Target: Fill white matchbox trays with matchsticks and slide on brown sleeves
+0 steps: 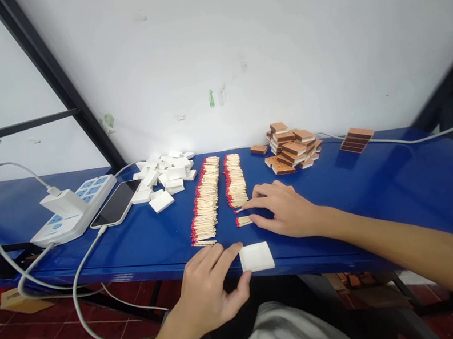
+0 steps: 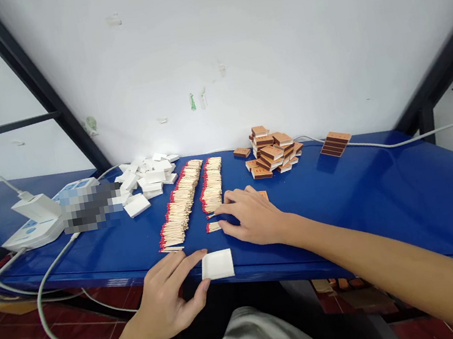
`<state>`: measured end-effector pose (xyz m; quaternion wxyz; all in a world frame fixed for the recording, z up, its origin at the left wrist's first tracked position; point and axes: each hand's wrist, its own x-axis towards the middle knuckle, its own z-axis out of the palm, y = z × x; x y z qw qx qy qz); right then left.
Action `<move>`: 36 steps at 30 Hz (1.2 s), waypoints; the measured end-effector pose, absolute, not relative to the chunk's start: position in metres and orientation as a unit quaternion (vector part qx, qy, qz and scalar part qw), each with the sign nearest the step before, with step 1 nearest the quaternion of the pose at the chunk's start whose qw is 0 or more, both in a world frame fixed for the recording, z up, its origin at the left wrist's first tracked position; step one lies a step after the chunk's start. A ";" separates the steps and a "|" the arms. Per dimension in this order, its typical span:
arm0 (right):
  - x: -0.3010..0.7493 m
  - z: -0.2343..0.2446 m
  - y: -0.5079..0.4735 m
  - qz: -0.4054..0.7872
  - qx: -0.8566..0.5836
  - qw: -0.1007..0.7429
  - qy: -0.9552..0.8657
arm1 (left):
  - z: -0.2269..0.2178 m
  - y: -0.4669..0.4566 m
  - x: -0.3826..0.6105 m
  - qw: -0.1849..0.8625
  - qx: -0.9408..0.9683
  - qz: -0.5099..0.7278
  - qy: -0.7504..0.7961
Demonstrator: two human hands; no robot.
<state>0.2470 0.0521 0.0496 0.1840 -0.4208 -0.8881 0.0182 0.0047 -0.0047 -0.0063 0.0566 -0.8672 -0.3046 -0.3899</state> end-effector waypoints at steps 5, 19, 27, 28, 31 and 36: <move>0.248 0.048 0.053 0.018 -0.416 0.189 -0.890 | -0.007 -0.004 0.005 0.053 -0.867 -0.390 -0.305; 0.249 0.046 0.055 0.022 -0.414 0.186 -0.891 | -0.006 -0.005 0.004 0.053 -0.867 -0.388 -0.306; 0.249 0.047 0.055 0.026 -0.409 0.185 -0.893 | -0.007 -0.005 0.005 0.054 -0.868 -0.388 -0.305; 0.249 0.047 0.055 0.028 -0.407 0.187 -0.893 | -0.007 -0.005 0.005 0.053 -0.868 -0.389 -0.305; 0.249 0.047 0.055 0.033 -0.401 0.191 -0.895 | -0.007 -0.005 0.005 0.052 -0.868 -0.388 -0.305; 0.249 0.047 0.056 0.040 -0.398 0.186 -0.897 | -0.005 -0.005 0.005 0.055 -0.867 -0.391 -0.304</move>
